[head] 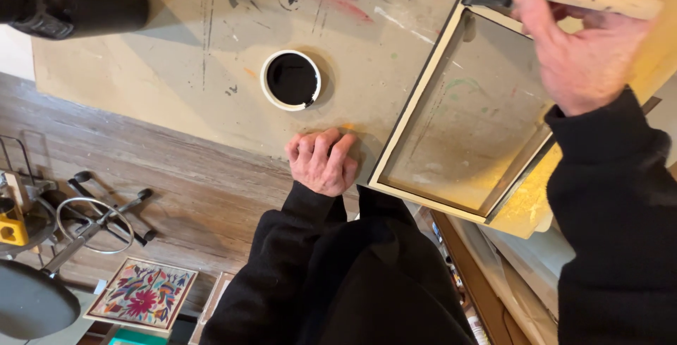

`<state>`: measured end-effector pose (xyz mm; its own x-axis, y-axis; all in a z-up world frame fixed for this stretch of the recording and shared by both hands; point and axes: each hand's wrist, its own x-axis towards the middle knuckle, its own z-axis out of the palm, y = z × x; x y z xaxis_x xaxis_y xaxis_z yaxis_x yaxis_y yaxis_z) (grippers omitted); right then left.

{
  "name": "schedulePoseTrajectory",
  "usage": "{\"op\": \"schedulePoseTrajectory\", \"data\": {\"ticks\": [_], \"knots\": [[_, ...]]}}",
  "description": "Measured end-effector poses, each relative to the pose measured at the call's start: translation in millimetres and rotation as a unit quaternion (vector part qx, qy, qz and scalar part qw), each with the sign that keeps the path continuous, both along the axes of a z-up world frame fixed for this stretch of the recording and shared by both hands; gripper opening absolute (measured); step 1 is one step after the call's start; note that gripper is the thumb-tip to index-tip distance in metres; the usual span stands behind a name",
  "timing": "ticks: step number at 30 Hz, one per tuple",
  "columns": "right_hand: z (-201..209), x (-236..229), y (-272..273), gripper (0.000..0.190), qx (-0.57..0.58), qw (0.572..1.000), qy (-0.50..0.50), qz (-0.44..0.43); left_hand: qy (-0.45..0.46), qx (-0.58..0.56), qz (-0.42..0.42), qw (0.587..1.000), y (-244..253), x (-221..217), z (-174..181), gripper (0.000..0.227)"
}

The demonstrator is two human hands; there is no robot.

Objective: Painting the edges of a wooden picture frame with black paint using a foam brush.

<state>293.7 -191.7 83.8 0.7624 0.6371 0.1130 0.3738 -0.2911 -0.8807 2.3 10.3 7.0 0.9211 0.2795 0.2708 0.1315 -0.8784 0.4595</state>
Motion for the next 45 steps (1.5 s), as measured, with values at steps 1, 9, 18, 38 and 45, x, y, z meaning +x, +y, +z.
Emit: {"op": "schedulePoseTrajectory", "data": {"ticks": [1, 9, 18, 38, 45], "knots": [[-0.1, 0.1, 1.9, 0.015, -0.004, 0.999, -0.038, 0.033, 0.001, 0.0, 0.003, 1.0, 0.1, 0.3, 0.1, 0.034], [3.1, 1.8, 4.9, 0.013, -0.018, 0.998, 0.046, -0.04, -0.006, 0.006, 0.005, 1.0, 1.7, -1.2, -2.6, 0.036], [2.2, 0.7, -3.3, 0.012, 0.003, 1.0, -0.013, 0.023, -0.001, 0.002, 0.007, 1.0, 0.8, -3.1, -0.2, 0.035], [4.2, 3.5, -3.9, 0.013, -0.024, 0.997, -0.071, 0.025, 0.001, -0.003, 0.003, 1.0, -2.9, 1.0, -0.8, 0.035], [9.4, -2.7, -38.2, 0.011, -0.053, 0.998, -0.04, -0.01, 0.007, -0.001, 0.013, 1.0, -5.0, 0.2, 1.0, 0.036]]}}
